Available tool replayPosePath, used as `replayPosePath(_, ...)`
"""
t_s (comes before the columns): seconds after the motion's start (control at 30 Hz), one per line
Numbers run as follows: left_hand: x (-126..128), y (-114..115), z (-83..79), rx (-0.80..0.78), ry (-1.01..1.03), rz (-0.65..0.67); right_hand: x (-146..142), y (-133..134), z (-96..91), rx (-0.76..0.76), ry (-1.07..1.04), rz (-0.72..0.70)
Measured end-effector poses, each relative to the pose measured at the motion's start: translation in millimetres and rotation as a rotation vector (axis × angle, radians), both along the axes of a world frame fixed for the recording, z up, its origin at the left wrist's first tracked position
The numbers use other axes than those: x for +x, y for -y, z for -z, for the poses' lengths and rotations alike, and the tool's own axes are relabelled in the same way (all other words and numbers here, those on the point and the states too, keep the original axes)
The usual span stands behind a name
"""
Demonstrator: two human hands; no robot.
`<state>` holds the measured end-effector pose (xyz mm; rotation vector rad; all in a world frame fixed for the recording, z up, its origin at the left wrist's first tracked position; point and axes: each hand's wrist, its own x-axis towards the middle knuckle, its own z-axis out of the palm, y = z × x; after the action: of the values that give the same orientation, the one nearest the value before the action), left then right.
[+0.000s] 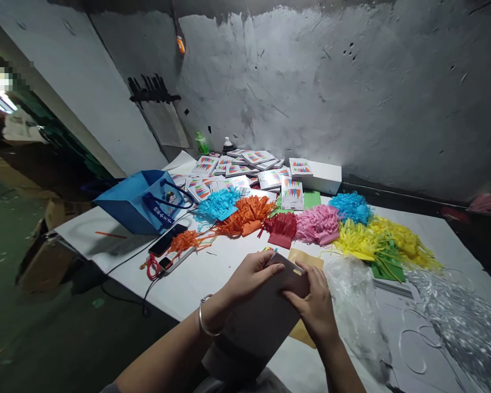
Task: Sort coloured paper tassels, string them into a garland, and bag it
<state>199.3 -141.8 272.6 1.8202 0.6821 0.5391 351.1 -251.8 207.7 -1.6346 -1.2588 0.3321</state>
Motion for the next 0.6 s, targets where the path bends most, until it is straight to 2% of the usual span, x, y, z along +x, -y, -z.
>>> replayPosePath(0.07, 2, 2, 0.1, -0.020, 0.002, -0.009, 3, 2, -0.7, -0.022, -0.024, -0.026)
replayPosePath(0.13, 1, 3, -0.5, -0.070, 0.011, -0.010, 9, 6, -1.9, -0.037, -0.130, -0.118)
replayPosePath(0.2, -5, -1, -2.5, -0.140, 0.037, -0.045, 18, 11, 0.9, 0.025, -0.277, -0.151)
replayPosePath(0.27, -16, -8, -5.5, -0.206, 0.107, -0.167, 22, 17, 13.4, 0.149, -0.426, -0.127)
replayPosePath(0.33, -32, -18, -7.6, -0.279, 0.231, -0.359, 18, 26, 38.6, 0.215, -0.545, -0.187)
replayPosePath(0.43, -60, -33, -3.4, -0.366, 0.493, -0.638, -10, 42, 94.9, 0.155, -0.594, -0.450)
replayPosePath(0.47, -69, -37, 1.1, -0.378, 0.584, -0.710, -23, 48, 114.2, 0.128, -0.580, -0.468)
replayPosePath(0.53, -83, -46, 15.4, -0.385, 0.739, -0.819, -49, 55, 145.4, 0.077, -0.510, -0.413)
replayPosePath(0.6, -93, -56, 36.5, -0.404, 0.836, -0.892, -70, 54, 160.3, 0.015, -0.354, -0.280)
